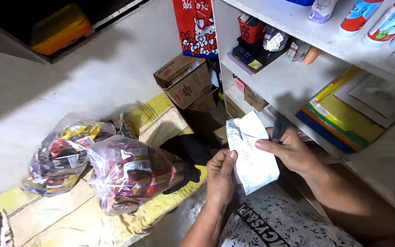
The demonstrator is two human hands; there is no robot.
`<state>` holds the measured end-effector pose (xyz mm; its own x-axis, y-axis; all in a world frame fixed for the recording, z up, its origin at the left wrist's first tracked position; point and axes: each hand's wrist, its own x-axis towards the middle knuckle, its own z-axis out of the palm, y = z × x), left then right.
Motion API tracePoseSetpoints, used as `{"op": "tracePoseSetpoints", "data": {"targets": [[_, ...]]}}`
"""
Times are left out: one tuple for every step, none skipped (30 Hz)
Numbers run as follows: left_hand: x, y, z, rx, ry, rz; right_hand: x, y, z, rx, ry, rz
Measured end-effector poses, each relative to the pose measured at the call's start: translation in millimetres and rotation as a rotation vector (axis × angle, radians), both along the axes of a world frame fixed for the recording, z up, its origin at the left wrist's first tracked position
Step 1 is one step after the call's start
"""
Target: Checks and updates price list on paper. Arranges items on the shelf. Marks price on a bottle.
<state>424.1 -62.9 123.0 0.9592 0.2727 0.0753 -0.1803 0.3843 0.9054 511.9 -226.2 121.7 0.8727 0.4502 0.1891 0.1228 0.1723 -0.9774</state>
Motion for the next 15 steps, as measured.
{"op": "tracePoseSetpoints", "data": {"targets": [[-0.2, 0.2, 0.8, -0.003, -0.003, -0.003, 0.3, 0.4, 0.4, 0.011, 0.009, 0.001], [-0.6, 0.6, 1.1, -0.005, -0.003, -0.007, 0.6, 1.2, 0.1, 0.025, 0.014, -0.001], [-0.8, 1.2, 1.2, -0.008, -0.006, -0.011, 0.8, 2.1, -0.1, 0.036, 0.017, -0.003], [-1.2, 2.0, 1.0, -0.008, -0.009, -0.013, 0.8, 3.0, 0.3, 0.040, 0.016, -0.006], [-1.5, 2.7, 0.8, -0.006, -0.011, -0.013, 0.6, 3.9, 0.8, 0.043, 0.012, -0.008], [-2.0, 3.1, 0.6, -0.007, -0.014, -0.011, 0.5, 4.7, 1.5, 0.045, 0.006, -0.007], [-2.6, 3.7, 0.6, -0.010, -0.019, -0.010, 0.4, 5.4, 2.1, 0.049, -0.001, -0.005], [-3.1, 4.3, 0.7, -0.013, -0.024, -0.010, 0.6, 6.1, 2.5, 0.054, -0.005, -0.001], [-3.6, 4.8, 1.0, -0.016, -0.028, -0.011, 0.8, 6.8, 2.9, 0.057, -0.007, 0.000], [-4.3, 5.2, 1.1, -0.018, -0.030, -0.012, 0.9, 7.2, 3.2, 0.055, -0.008, 0.001], [-5.1, 5.6, 1.2, -0.018, -0.030, -0.012, 0.6, 7.5, 3.3, 0.053, -0.006, 0.004], [-6.0, 5.8, 1.5, -0.019, -0.029, -0.013, 0.1, 7.7, 3.3, 0.052, -0.002, 0.005], [-6.7, 5.9, 1.8, -0.020, -0.027, -0.013, -0.4, 8.0, 3.3, 0.055, 0.003, 0.007], [-7.2, 6.1, 2.1, -0.018, -0.027, -0.015, -0.8, 8.3, 3.2, 0.062, 0.005, 0.012], [-7.7, 6.3, 2.4, -0.017, -0.027, -0.017, -1.0, 8.6, 3.1, 0.068, 0.006, 0.015]]}}
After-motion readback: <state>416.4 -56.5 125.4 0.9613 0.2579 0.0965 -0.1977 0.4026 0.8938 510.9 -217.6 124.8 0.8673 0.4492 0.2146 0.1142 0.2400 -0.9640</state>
